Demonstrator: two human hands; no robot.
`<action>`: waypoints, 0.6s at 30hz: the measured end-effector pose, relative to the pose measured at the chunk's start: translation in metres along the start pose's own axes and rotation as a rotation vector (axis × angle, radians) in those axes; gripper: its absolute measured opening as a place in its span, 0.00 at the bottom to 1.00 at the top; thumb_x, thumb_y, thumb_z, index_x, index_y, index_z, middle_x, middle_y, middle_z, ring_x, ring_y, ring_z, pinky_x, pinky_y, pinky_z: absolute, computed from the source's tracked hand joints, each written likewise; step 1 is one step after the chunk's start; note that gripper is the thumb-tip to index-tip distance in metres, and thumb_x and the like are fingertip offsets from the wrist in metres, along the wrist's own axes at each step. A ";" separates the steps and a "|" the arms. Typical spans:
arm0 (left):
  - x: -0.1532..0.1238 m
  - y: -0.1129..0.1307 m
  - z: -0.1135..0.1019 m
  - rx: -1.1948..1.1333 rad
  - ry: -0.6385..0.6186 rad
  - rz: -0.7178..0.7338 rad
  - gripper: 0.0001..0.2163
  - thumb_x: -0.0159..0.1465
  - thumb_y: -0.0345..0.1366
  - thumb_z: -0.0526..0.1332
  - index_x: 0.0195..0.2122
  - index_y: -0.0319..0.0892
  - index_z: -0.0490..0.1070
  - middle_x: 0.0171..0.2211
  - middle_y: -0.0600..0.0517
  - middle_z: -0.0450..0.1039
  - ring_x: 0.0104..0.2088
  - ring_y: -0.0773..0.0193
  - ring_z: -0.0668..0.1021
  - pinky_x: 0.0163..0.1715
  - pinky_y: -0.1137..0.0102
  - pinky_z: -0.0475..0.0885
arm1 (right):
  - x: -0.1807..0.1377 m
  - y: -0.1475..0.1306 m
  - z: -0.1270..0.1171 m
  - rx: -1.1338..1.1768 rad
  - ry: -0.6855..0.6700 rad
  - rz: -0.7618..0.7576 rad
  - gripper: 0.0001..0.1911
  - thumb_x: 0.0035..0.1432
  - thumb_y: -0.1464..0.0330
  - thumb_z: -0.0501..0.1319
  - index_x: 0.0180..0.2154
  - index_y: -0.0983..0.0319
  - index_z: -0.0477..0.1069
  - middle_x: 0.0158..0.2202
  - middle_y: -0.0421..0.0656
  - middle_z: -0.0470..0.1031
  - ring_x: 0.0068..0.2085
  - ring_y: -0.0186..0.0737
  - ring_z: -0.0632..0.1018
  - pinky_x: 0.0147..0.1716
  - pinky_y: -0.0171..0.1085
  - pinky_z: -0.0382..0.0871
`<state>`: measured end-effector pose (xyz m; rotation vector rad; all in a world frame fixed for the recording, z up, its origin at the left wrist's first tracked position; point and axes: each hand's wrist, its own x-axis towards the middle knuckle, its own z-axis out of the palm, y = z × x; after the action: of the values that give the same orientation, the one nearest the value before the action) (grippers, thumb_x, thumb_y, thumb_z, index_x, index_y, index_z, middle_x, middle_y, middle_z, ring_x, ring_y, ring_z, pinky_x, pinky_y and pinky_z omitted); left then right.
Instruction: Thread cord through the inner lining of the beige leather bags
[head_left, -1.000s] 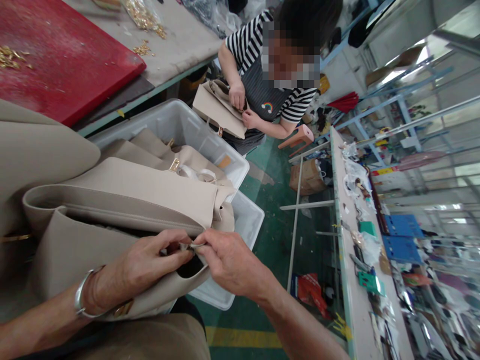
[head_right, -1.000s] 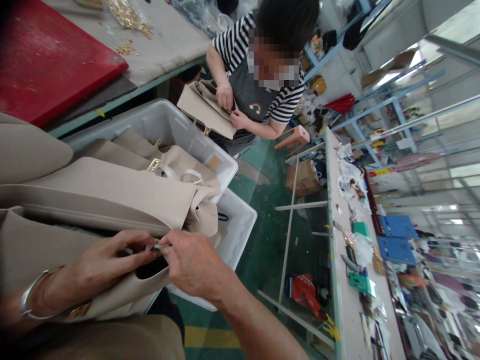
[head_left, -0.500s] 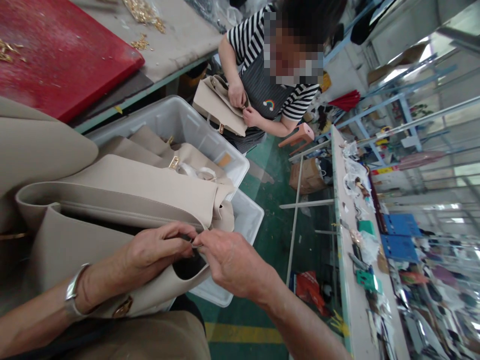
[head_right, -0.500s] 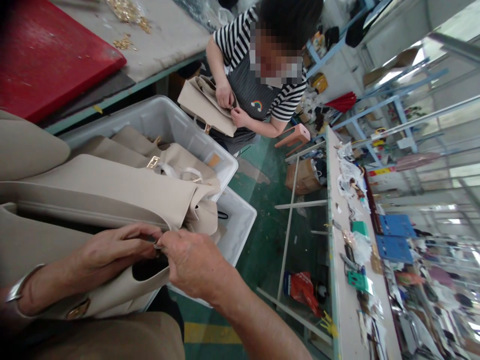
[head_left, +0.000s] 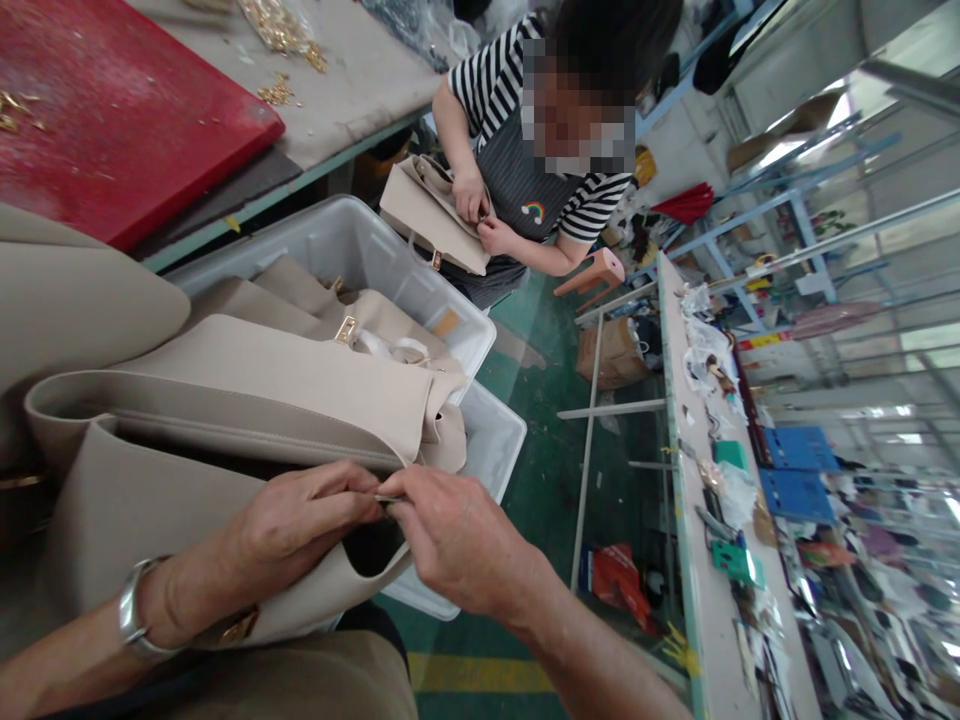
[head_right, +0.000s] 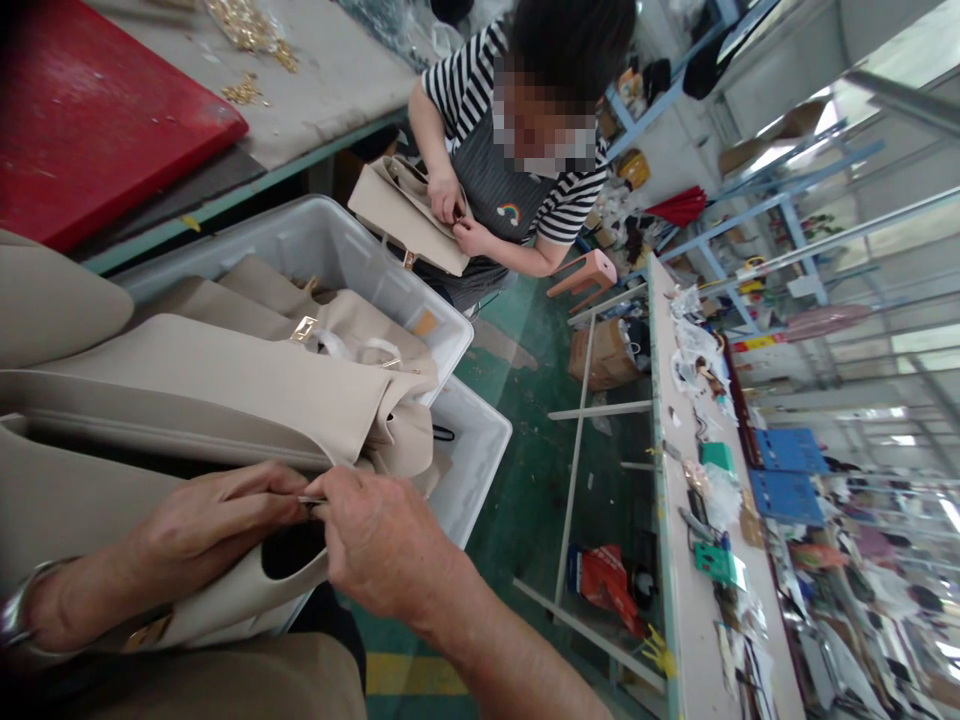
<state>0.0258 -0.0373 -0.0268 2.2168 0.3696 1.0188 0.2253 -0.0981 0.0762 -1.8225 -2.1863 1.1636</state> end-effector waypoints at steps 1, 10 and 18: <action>-0.001 0.001 0.001 0.029 0.018 0.017 0.12 0.80 0.30 0.52 0.42 0.41 0.74 0.35 0.52 0.77 0.29 0.71 0.79 0.30 0.80 0.73 | -0.002 -0.001 0.001 0.004 0.003 0.007 0.15 0.74 0.73 0.53 0.57 0.65 0.71 0.52 0.52 0.83 0.55 0.50 0.84 0.55 0.45 0.77; -0.009 0.010 0.014 0.161 0.126 0.089 0.11 0.78 0.24 0.53 0.45 0.40 0.75 0.40 0.48 0.80 0.34 0.66 0.78 0.33 0.73 0.73 | -0.016 -0.012 0.003 -0.129 0.039 0.028 0.21 0.68 0.73 0.54 0.60 0.67 0.68 0.51 0.54 0.82 0.52 0.55 0.84 0.51 0.51 0.82; -0.016 0.012 0.016 0.205 0.122 0.078 0.11 0.76 0.21 0.54 0.44 0.39 0.74 0.40 0.46 0.80 0.37 0.63 0.78 0.38 0.70 0.75 | -0.017 -0.009 0.001 -0.274 0.127 -0.044 0.18 0.70 0.71 0.57 0.59 0.66 0.69 0.49 0.53 0.83 0.47 0.54 0.85 0.45 0.49 0.82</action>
<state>0.0273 -0.0617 -0.0352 2.3723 0.4627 1.2097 0.2220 -0.1133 0.0874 -1.8736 -2.3948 0.7478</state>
